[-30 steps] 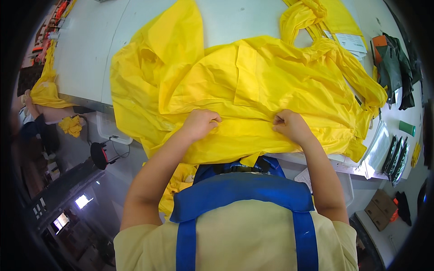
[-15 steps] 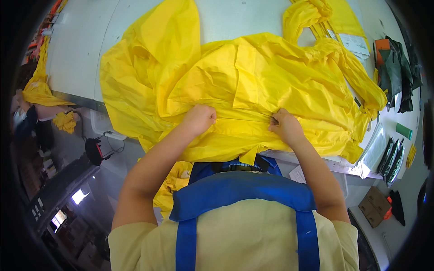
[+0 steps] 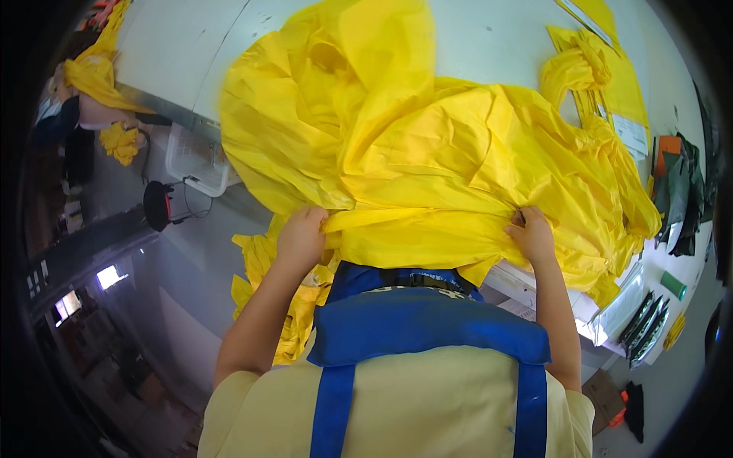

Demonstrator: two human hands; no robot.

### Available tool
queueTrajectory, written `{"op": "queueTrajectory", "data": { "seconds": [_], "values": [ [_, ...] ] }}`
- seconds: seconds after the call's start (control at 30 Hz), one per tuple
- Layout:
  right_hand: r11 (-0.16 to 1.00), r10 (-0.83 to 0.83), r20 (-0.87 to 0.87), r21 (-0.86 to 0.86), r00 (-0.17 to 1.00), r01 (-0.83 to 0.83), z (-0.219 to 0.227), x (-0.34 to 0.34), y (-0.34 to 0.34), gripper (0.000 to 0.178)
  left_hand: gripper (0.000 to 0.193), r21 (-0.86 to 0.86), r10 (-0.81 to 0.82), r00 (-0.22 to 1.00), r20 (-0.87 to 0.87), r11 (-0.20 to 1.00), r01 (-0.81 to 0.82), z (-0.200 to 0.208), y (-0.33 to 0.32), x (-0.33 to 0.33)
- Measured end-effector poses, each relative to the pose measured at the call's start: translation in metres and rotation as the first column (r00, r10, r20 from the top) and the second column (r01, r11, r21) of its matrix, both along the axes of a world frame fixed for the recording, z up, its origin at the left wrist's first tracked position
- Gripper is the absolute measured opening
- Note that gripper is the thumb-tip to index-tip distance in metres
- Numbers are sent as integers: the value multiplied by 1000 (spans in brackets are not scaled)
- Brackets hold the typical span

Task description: The person folds a yellow raincoat on a white table. They smooth the fabric, fold the sleeves and body, and use a small tool to trim loose threads. The person then folds the raincoat into a compact rectangle.

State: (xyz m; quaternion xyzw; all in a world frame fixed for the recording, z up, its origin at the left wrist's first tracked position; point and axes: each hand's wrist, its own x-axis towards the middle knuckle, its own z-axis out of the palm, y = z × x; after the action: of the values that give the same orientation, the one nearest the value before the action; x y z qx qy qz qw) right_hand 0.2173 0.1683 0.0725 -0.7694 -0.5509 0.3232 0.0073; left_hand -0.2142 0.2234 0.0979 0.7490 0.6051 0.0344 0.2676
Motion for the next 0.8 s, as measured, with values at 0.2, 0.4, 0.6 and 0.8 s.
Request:
{"op": "queueTrajectory", "data": {
  "seconds": [0.2,0.4,0.6,0.8],
  "values": [
    [934,142,-262,354,954,-42,51,-93,36,23,15,-255,156,955,253,963,-90,58,-6,13],
    [705,690,-437,585,577,-401,82,-213,64,39,25,-807,693,415,590,480,345,42,29,-18],
    [586,804,-292,540,519,-604,69,-219,59,37,18,-875,878,94,470,477,-79,-11,52,9],
    [562,804,-231,595,548,-574,87,-210,69,40,8,-823,820,-154,551,565,60,-29,70,19]
  ]
}}
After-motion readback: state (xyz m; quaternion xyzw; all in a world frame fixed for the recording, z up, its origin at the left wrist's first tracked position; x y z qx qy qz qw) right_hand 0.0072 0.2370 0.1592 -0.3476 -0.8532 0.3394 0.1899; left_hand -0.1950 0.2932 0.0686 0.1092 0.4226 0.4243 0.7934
